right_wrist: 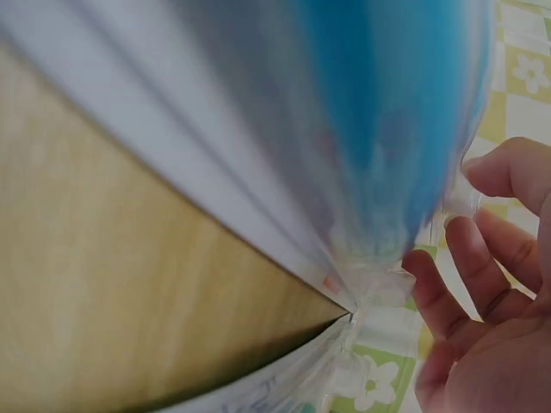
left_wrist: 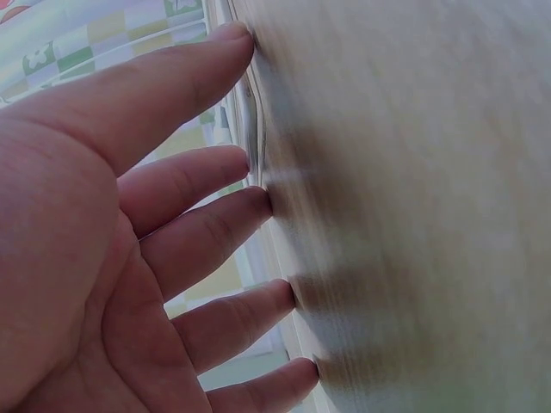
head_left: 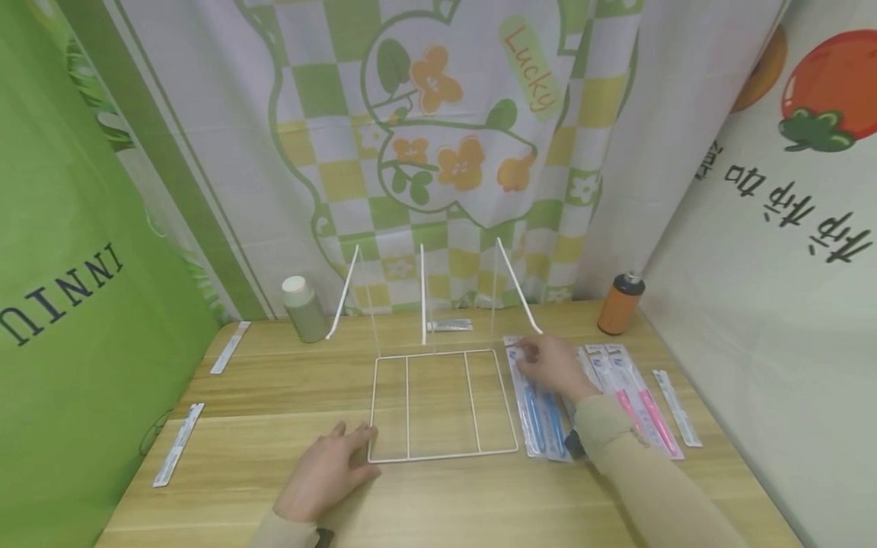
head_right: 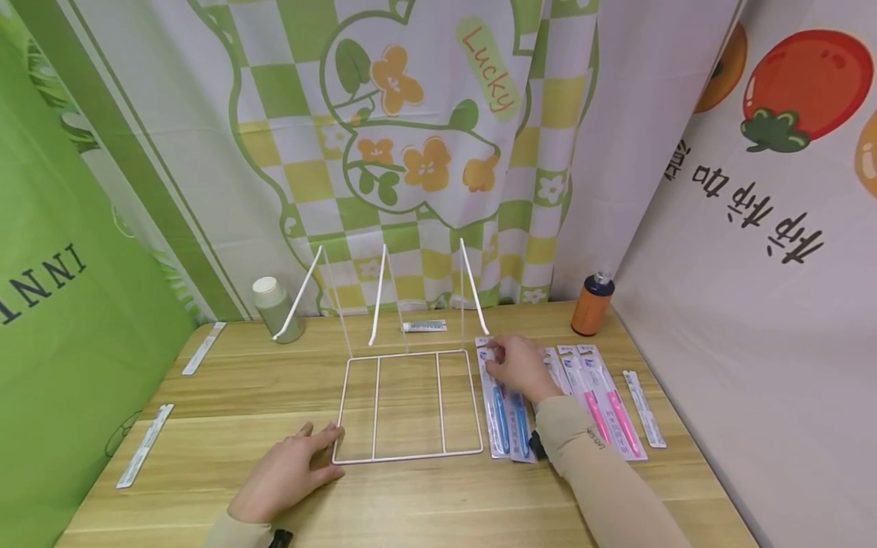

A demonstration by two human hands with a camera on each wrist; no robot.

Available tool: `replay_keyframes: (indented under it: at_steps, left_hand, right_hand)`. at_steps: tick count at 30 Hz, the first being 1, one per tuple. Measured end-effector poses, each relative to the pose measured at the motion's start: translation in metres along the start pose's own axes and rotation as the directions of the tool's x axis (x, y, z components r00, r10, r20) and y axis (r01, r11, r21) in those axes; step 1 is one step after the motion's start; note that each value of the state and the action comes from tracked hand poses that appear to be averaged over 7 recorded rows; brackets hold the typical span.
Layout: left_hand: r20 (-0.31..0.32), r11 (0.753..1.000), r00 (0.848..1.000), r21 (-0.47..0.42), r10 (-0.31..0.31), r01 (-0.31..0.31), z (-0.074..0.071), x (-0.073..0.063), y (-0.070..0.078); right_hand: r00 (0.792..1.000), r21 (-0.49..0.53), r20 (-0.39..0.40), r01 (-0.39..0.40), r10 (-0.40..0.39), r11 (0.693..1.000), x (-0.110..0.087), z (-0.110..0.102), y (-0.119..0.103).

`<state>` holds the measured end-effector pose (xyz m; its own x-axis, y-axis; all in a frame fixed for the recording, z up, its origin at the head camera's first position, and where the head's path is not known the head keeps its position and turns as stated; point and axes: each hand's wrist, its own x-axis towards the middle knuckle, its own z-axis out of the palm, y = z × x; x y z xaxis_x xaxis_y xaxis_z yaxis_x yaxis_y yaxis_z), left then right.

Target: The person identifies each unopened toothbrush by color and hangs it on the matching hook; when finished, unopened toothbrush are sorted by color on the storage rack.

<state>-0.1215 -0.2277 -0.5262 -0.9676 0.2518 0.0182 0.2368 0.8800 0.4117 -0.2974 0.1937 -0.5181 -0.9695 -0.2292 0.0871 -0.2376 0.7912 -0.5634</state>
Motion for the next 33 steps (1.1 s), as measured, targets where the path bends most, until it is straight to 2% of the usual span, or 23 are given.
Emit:
replay_keyframes:
  at_steps: [7, 12, 21, 27, 33]
  left_hand:
    - [0.008, 1.0, 1.0, -0.006, -0.006, 0.007, -0.0005, 0.0001, -0.0004]
    - [0.005, 1.0, 1.0, -0.003, -0.004, 0.004, -0.0006, 0.0001, -0.0003]
    - [0.005, 1.0, 1.0, -0.01, 0.0, 0.0, -0.0009, -0.0006, 0.0001]
    - [0.008, 1.0, 1.0, -0.013, -0.009, 0.009, 0.0, -0.0003, -0.0003]
    - [-0.007, 1.0, 1.0, -0.01, -0.001, 0.001, 0.0002, 0.0004, -0.0003]
  right_hand:
    - [1.0, 0.061, -0.003, -0.019, 0.019, 0.998, -0.0032, -0.0028, -0.0064]
    - [1.0, 0.087, -0.022, -0.015, 0.017, 0.996, -0.0031, -0.0007, -0.0047]
    - [0.997, 0.159, -0.041, -0.053, 0.06, 0.986, -0.0022, 0.0032, -0.0006]
    - [0.999, 0.233, -0.024, -0.036, 0.043, 0.972, -0.0034, 0.0029, 0.0022]
    - [0.999, 0.26, -0.037, 0.002, 0.008, 0.966, -0.0041, 0.001, 0.0013]
